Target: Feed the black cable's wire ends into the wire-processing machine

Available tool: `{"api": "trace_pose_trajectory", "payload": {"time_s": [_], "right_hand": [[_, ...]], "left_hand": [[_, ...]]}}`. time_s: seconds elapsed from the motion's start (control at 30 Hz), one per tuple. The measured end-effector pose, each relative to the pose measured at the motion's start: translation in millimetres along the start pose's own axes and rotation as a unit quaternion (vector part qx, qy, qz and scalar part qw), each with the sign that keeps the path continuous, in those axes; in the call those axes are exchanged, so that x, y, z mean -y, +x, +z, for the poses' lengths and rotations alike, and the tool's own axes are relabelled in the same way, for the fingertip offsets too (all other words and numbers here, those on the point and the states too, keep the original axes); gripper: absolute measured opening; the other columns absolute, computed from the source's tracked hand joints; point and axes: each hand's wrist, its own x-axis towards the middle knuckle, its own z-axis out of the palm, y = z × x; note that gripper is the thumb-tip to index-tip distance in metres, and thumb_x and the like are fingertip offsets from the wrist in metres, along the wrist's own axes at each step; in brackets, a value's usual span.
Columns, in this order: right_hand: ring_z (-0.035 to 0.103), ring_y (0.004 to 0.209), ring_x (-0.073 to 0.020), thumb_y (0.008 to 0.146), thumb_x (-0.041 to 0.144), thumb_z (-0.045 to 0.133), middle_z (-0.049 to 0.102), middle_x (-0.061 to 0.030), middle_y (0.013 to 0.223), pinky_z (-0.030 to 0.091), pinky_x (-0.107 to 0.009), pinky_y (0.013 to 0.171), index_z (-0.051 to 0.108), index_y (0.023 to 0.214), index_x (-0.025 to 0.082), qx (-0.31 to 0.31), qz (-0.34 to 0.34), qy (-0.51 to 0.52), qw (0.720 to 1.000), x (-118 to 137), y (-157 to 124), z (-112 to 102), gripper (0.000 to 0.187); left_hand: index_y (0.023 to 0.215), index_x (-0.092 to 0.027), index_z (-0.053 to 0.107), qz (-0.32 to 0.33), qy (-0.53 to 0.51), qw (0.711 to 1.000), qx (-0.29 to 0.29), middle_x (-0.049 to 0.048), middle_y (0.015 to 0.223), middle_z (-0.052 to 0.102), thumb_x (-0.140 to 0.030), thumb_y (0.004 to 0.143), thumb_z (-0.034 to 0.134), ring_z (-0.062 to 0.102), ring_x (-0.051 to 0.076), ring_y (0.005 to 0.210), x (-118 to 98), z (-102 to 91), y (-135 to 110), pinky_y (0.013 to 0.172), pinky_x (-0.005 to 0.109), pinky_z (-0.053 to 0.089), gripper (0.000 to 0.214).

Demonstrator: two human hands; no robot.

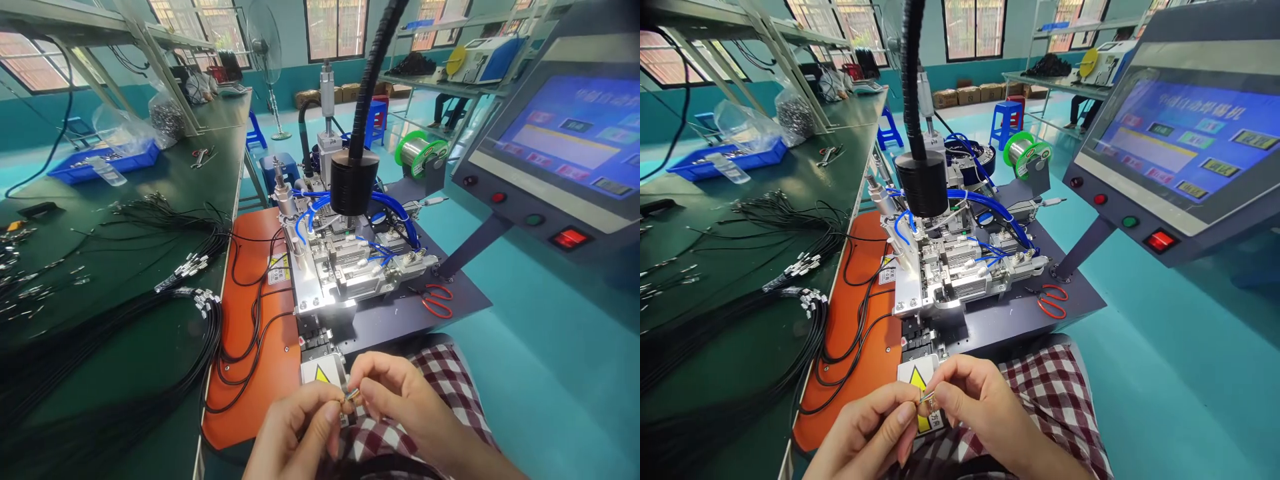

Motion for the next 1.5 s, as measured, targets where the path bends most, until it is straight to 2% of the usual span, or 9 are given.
{"api": "trace_pose_trajectory", "payload": {"time_s": [0.2, 0.3, 0.5, 0.77, 1.07, 1.23, 1.5], "right_hand": [[0.037, 0.052, -0.0075, 0.072, 0.047, 0.075, 0.060, 0.0014, 0.066, 0.028, -0.022, 0.051, 0.059, 0.074, 0.016, 0.017, 0.003, 0.074, 0.997, -11.2, 4.1, 3.9, 0.034], [0.035, 0.051, -0.0072, 0.068, 0.047, 0.078, 0.055, 0.0030, 0.062, 0.025, -0.022, 0.050, 0.058, 0.073, 0.016, 0.009, 0.021, 0.103, 0.994, -14.2, 4.5, 5.9, 0.037], [0.032, 0.047, -0.0060, 0.071, 0.048, 0.076, 0.042, 0.0079, 0.051, 0.023, -0.021, 0.047, 0.055, 0.070, 0.016, -0.050, 0.025, 0.060, 0.997, -15.5, 2.3, 12.9, 0.039], [0.032, 0.041, -0.0056, 0.073, 0.053, 0.072, 0.041, 0.0096, 0.049, 0.027, -0.020, 0.040, 0.055, 0.073, 0.018, -0.085, 0.023, 0.016, 0.996, -21.4, 0.7, 17.4, 0.039], [0.028, 0.040, -0.0044, 0.073, 0.050, 0.073, 0.040, 0.0102, 0.047, 0.028, -0.019, 0.041, 0.057, 0.073, 0.017, -0.061, 0.007, 0.052, 0.997, -27.5, 4.7, 11.7, 0.037], [0.036, 0.045, -0.0051, 0.079, 0.042, 0.070, 0.047, 0.0071, 0.057, 0.033, -0.018, 0.044, 0.058, 0.078, 0.017, -0.063, -0.003, 0.017, 0.998, -26.8, 3.0, 9.1, 0.028], [0.041, 0.050, -0.0071, 0.083, 0.038, 0.064, 0.048, 0.0040, 0.065, 0.036, -0.019, 0.045, 0.057, 0.077, 0.017, -0.054, -0.034, -0.062, 0.996, -20.9, 0.9, 8.4, 0.022]], "left_hand": [[0.076, -0.016, 0.058, -0.043, -0.069, 0.995, 0.060, -0.0060, 0.049, 0.040, -0.057, 0.082, 0.057, 0.026, 0.006, 0.045, 5.0, -3.5, 3.1, 0.045, 0.021, 0.017, 0.041], [0.082, -0.016, 0.057, -0.054, -0.091, 0.992, 0.071, -0.0068, 0.049, 0.039, -0.058, 0.082, 0.056, 0.023, 0.005, 0.043, 7.4, -4.5, 3.5, 0.043, 0.020, 0.014, 0.042], [0.115, -0.018, 0.045, -0.038, -0.134, 0.989, 0.045, -0.0086, 0.052, 0.044, -0.052, 0.086, 0.056, 0.018, 0.003, 0.042, 11.2, -2.8, 3.9, 0.043, 0.019, 0.013, 0.047], [0.107, -0.020, 0.044, -0.053, -0.172, 0.983, 0.044, -0.0099, 0.050, 0.039, -0.045, 0.088, 0.056, 0.018, 0.004, 0.043, 9.8, -2.1, 7.8, 0.043, 0.020, 0.009, 0.034], [0.106, -0.020, 0.041, -0.049, -0.185, 0.979, 0.070, -0.0098, 0.049, 0.041, -0.044, 0.090, 0.053, 0.018, 0.004, 0.041, 14.9, -3.3, 12.1, 0.042, 0.019, 0.009, 0.031], [0.103, -0.020, 0.042, -0.043, -0.195, 0.977, 0.077, -0.0094, 0.048, 0.041, -0.044, 0.089, 0.053, 0.020, 0.004, 0.042, 17.7, -3.3, 13.0, 0.042, 0.018, 0.011, 0.029], [0.100, -0.020, 0.043, -0.034, -0.185, 0.976, 0.107, -0.0093, 0.048, 0.041, -0.045, 0.091, 0.050, 0.020, 0.004, 0.041, 20.6, -6.5, 14.1, 0.042, 0.018, 0.012, 0.028]]}}
